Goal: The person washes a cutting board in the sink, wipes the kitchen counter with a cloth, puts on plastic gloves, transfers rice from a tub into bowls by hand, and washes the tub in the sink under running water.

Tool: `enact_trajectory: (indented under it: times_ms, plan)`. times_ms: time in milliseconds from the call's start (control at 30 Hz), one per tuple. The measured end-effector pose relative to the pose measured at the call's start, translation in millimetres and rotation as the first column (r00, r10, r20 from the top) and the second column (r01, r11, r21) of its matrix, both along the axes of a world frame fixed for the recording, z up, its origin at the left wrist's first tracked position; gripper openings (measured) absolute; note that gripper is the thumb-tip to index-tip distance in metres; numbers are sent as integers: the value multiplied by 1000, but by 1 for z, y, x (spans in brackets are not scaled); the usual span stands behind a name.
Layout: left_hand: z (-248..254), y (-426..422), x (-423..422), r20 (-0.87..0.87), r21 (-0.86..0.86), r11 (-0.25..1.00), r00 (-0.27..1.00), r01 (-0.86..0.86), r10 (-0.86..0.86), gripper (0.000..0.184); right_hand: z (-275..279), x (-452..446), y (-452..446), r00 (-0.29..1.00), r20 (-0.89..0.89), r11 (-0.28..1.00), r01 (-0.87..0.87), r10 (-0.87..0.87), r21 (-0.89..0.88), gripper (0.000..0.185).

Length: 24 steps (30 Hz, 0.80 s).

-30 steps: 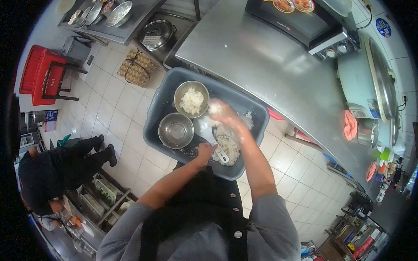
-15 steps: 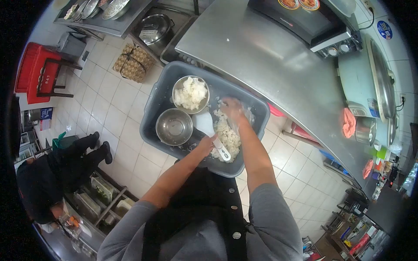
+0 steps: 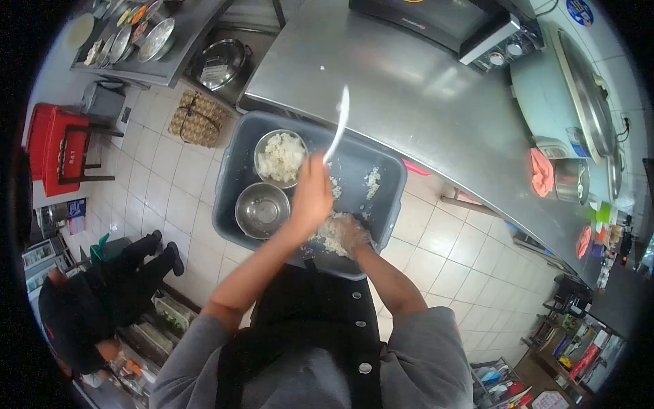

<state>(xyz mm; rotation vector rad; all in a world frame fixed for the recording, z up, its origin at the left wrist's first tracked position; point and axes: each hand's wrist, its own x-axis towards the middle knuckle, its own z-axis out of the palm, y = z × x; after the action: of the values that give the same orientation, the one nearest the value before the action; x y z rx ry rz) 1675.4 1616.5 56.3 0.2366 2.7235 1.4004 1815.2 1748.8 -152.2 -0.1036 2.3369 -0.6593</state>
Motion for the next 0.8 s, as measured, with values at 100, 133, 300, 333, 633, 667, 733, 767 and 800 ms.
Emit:
enact_trajectory:
  times_ms: [100,133,300,333,633,667,733,767,800]
  plan:
    - [11,16,-71,-214,-268,963,972,34,-95,52,4,-9,7,998,34,999,49,-49,11,46]
    - [8,25,-95,-281,-339,940,950,33,-135,57,8,-20,10,998,65,999,-6,4,37,49]
    - [9,34,-174,-637,-445,887,651,126,-412,53,22,-60,39,949,307,959,150,-72,-239,70]
    - [21,26,-174,-636,-446,886,652,124,-412,53,43,-67,39,896,409,871,331,-170,-362,71]
    - [-26,-148,-62,-205,170,911,891,-375,405,19,126,-198,-59,949,285,670,298,-133,-680,62]
    - [-40,-164,-37,-172,138,909,894,-394,413,18,117,-208,-76,949,289,669,297,-126,-682,62]
    - [-53,-185,9,-106,74,892,886,-446,451,17,66,-225,-107,894,-436,914,-85,-106,-396,55]
    - [-55,-192,31,-71,42,877,874,-479,480,17,33,-234,-120,766,-641,965,-133,-45,-227,52]
    - [-57,-200,50,-82,16,881,877,-473,473,16,-16,-243,-132,873,-396,872,65,-286,-485,50]
